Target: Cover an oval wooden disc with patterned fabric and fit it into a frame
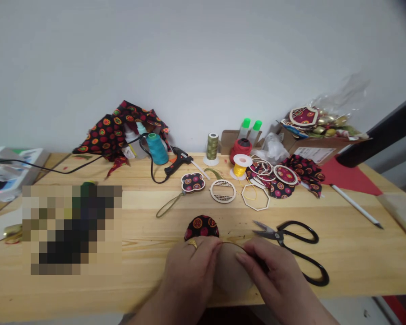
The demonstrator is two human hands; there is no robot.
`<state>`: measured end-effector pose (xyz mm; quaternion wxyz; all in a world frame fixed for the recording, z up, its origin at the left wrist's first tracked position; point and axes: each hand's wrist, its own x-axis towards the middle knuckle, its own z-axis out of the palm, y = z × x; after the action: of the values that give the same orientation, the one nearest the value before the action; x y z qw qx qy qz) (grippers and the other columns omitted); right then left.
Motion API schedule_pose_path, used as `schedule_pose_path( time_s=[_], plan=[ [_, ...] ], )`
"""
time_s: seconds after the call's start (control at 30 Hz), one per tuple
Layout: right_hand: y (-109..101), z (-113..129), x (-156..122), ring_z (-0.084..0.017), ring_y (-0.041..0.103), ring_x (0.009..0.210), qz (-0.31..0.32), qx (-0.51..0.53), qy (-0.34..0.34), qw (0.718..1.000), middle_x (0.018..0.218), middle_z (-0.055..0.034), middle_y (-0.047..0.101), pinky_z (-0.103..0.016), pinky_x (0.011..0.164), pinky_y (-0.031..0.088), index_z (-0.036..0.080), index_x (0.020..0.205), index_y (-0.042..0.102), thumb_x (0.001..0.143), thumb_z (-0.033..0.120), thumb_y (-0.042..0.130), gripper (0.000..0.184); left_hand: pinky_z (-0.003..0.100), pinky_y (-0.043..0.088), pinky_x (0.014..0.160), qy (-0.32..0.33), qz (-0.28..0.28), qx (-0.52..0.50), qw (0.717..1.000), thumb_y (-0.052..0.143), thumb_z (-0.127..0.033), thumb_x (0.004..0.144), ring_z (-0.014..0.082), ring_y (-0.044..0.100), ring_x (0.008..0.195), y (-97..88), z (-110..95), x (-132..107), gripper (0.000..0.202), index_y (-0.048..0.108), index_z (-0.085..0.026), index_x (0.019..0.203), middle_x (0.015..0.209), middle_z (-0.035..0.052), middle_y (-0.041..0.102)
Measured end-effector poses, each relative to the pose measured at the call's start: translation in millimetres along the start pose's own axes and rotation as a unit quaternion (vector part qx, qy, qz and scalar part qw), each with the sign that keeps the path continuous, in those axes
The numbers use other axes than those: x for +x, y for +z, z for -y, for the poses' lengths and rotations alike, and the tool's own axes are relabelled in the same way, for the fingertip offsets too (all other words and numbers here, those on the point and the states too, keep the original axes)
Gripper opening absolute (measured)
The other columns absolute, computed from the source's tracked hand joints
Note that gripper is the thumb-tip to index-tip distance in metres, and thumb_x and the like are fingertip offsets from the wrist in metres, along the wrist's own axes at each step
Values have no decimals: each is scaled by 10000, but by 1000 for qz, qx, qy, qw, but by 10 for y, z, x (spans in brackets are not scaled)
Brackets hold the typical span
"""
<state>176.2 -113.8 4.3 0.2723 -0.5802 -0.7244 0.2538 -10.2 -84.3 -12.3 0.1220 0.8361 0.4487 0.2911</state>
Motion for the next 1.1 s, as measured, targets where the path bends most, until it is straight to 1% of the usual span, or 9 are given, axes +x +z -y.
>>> schedule_pose_path(
  time_s=[0.17, 0.3, 0.4, 0.53, 0.67, 0.73, 0.83, 1.0, 1.1],
  plan=[
    [13, 20, 7, -114, 454, 525, 2, 10, -2, 1000, 574, 29, 507, -243, 502, 340, 209, 641, 500, 897, 323, 444, 286, 265, 415, 520, -26, -5, 10, 1000, 406, -166, 876, 180, 642, 563, 56, -26, -22, 200, 601, -209, 872, 712, 36, 709],
    [-32, 43, 32, -118, 467, 537, -1, 84, 53, 995, 578, 21, 521, -230, 496, 365, 205, 643, 538, 873, 367, 466, 290, 249, 403, 536, -119, -16, -68, 990, 396, -212, 889, 161, 610, 558, 15, -42, 33, 210, 580, -222, 787, 656, 8, 673],
    [-76, 24, 69, -123, 462, 524, -44, 160, 112, 980, 564, 11, 516, -222, 465, 374, 193, 640, 575, 832, 428, 493, 314, 224, 381, 516, -208, -6, -168, 964, 407, -280, 892, 135, 549, 501, -48, -33, 74, 278, 542, -221, 656, 542, -24, 597],
    [-72, -34, 101, -121, 456, 514, -83, 214, 151, 962, 558, 8, 512, -220, 460, 385, 178, 643, 595, 799, 462, 522, 332, 223, 380, 547, -258, 16, -264, 929, 407, -367, 889, 129, 524, 501, -111, -30, 100, 446, 525, -199, 493, 468, -15, 537],
    [-16, -51, 98, -122, 488, 511, -80, 223, 150, 960, 580, 0, 559, -214, 453, 403, 178, 695, 620, 816, 460, 514, 324, 208, 417, 602, -288, 64, -416, 860, 575, -375, 799, 144, 583, 671, -123, -62, 122, 214, 675, -194, 744, 715, 4, 670],
    [-6, -75, 87, -124, 497, 499, -79, 182, 127, 972, 560, 0, 557, -214, 445, 405, 184, 671, 614, 862, 433, 459, 350, 187, 407, 556, -316, 87, -466, 821, 641, -351, 755, 120, 558, 627, -113, -58, 123, 176, 696, -191, 806, 717, -4, 669],
    [-51, -199, 47, -162, 581, 614, -123, 26, 42, 991, 669, -41, 630, -263, 566, 471, 180, 776, 646, 906, 355, 397, 330, 165, 364, 472, -365, 25, -504, 782, 658, -322, 750, 76, 474, 498, -115, -3, 124, 165, 697, -163, 772, 585, -25, 614],
    [-252, -576, -127, -277, 613, 834, -128, -253, -8, 959, 913, -139, 661, -427, 720, 502, 141, 1043, 625, 882, 303, 395, 325, 159, 381, 421, -382, -136, -612, 678, 670, -238, 744, 73, 499, 499, -191, 113, 175, 92, 667, -163, 796, 647, -21, 640],
    [-347, -779, -244, -283, 597, 914, -78, -313, -1, 947, 1040, -147, 628, -440, 777, 502, 161, 1103, 601, 862, 266, 394, 334, 159, 388, 397, -378, -163, -636, 653, 654, -217, 759, 83, 540, 534, -214, 129, 215, 105, 653, -148, 838, 717, 0, 651]
  ],
)
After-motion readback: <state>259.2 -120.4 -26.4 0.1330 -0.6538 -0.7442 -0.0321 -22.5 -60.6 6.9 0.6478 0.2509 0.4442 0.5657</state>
